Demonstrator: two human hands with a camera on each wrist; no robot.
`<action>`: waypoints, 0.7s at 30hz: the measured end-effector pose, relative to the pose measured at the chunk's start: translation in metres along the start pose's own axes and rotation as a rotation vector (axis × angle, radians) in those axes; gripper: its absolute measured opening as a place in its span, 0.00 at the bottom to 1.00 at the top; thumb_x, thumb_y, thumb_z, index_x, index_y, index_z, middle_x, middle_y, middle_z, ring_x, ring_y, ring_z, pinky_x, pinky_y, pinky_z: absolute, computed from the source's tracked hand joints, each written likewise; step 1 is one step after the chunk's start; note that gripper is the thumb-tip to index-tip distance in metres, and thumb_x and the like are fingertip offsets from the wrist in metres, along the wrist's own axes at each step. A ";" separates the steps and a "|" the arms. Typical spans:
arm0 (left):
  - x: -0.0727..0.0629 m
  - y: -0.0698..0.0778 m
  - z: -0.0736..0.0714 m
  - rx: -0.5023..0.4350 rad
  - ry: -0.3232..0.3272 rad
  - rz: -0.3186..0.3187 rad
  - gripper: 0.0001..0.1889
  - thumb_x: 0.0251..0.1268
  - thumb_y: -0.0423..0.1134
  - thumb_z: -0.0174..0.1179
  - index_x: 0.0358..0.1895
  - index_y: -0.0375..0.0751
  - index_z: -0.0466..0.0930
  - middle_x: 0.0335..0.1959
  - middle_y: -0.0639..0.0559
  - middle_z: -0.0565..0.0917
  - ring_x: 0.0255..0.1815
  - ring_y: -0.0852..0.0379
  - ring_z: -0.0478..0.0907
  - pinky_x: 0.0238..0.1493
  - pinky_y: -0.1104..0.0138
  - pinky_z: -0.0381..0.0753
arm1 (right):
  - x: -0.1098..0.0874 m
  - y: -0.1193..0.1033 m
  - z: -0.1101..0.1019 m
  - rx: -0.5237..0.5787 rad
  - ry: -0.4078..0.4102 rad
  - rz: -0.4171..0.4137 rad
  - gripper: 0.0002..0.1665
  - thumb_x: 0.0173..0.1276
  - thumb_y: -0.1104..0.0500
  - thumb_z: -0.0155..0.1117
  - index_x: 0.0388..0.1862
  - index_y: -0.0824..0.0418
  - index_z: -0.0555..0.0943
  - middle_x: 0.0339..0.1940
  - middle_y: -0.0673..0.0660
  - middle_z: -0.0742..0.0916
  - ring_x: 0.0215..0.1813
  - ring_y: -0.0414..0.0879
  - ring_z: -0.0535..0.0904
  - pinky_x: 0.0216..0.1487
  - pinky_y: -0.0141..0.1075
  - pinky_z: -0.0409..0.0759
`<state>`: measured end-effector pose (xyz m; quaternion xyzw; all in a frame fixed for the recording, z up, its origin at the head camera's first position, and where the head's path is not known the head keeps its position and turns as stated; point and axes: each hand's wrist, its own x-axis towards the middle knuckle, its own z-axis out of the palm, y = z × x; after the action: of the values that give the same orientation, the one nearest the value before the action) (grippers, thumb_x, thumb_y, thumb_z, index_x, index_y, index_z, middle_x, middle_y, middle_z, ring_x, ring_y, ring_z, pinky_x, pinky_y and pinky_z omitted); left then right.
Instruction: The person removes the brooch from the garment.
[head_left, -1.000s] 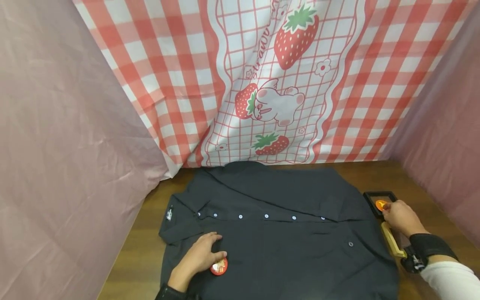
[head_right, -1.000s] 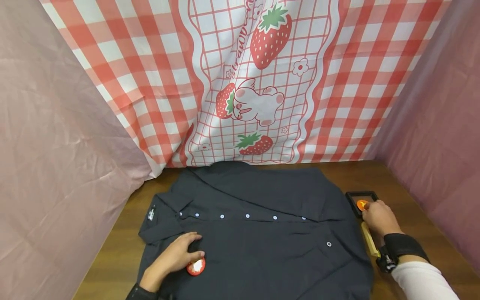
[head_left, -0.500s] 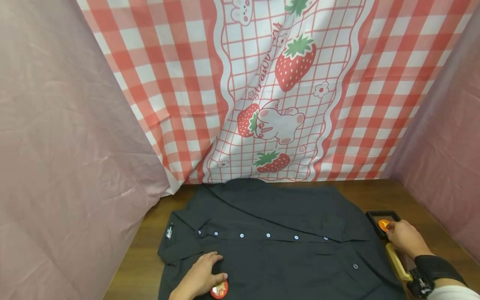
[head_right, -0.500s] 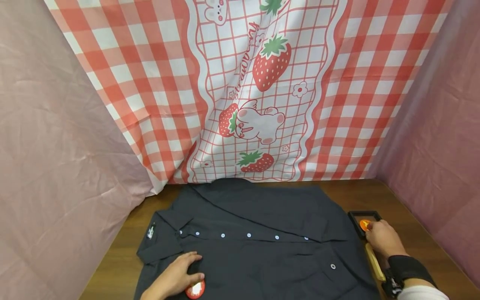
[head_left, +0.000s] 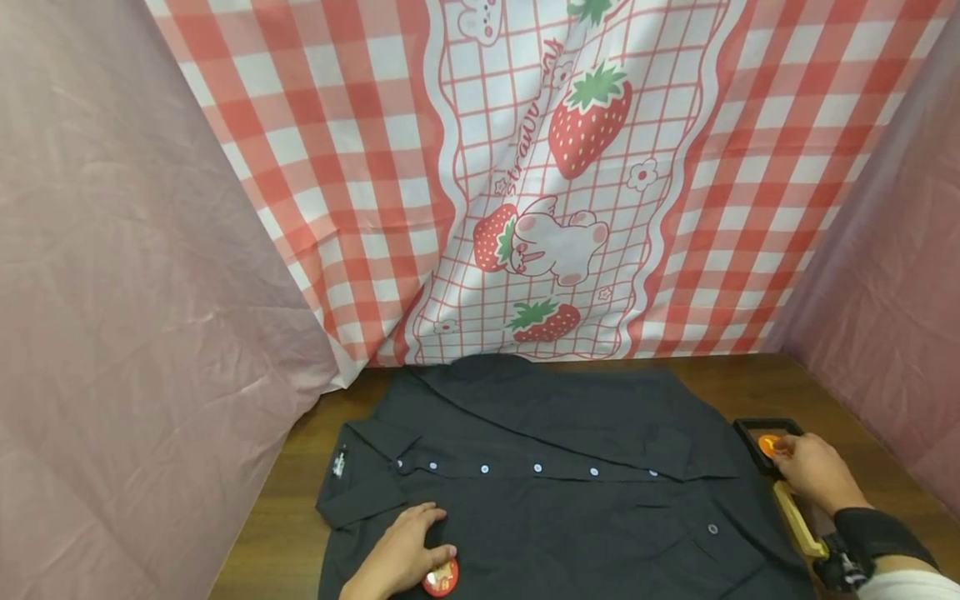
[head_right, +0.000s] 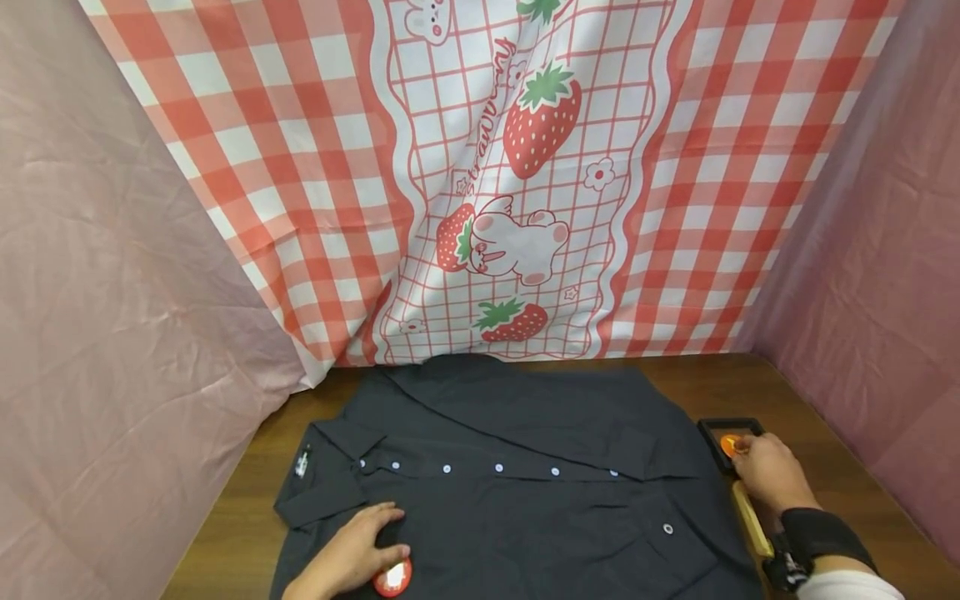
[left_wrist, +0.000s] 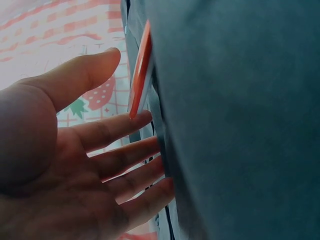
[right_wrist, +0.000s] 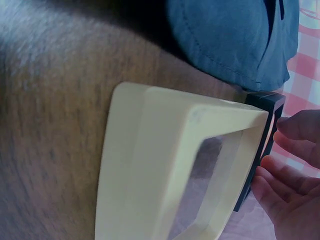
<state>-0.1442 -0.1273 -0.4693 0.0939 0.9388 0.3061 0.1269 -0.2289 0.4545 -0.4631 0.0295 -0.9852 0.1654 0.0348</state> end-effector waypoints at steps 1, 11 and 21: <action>0.000 0.000 0.000 0.003 0.003 0.006 0.28 0.58 0.48 0.68 0.57 0.33 0.77 0.63 0.34 0.74 0.67 0.32 0.68 0.64 0.38 0.67 | 0.000 0.000 0.000 0.001 0.002 0.003 0.16 0.64 0.66 0.58 0.40 0.81 0.79 0.32 0.71 0.84 0.33 0.61 0.81 0.36 0.55 0.78; -0.003 0.001 0.001 0.000 0.018 0.019 0.28 0.57 0.48 0.68 0.56 0.33 0.78 0.63 0.34 0.75 0.67 0.32 0.68 0.63 0.37 0.67 | -0.002 -0.006 0.000 0.048 0.021 0.038 0.18 0.67 0.63 0.59 0.44 0.80 0.79 0.34 0.73 0.85 0.35 0.66 0.82 0.36 0.57 0.79; -0.002 0.000 0.003 0.019 0.020 0.003 0.28 0.57 0.47 0.68 0.56 0.33 0.78 0.63 0.34 0.75 0.67 0.33 0.68 0.64 0.38 0.68 | -0.006 -0.009 0.002 0.102 0.014 0.101 0.23 0.70 0.58 0.58 0.50 0.79 0.78 0.40 0.77 0.84 0.38 0.67 0.81 0.34 0.53 0.79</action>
<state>-0.1416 -0.1259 -0.4707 0.0932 0.9428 0.2983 0.1164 -0.2221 0.4459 -0.4628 -0.0196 -0.9754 0.2173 0.0316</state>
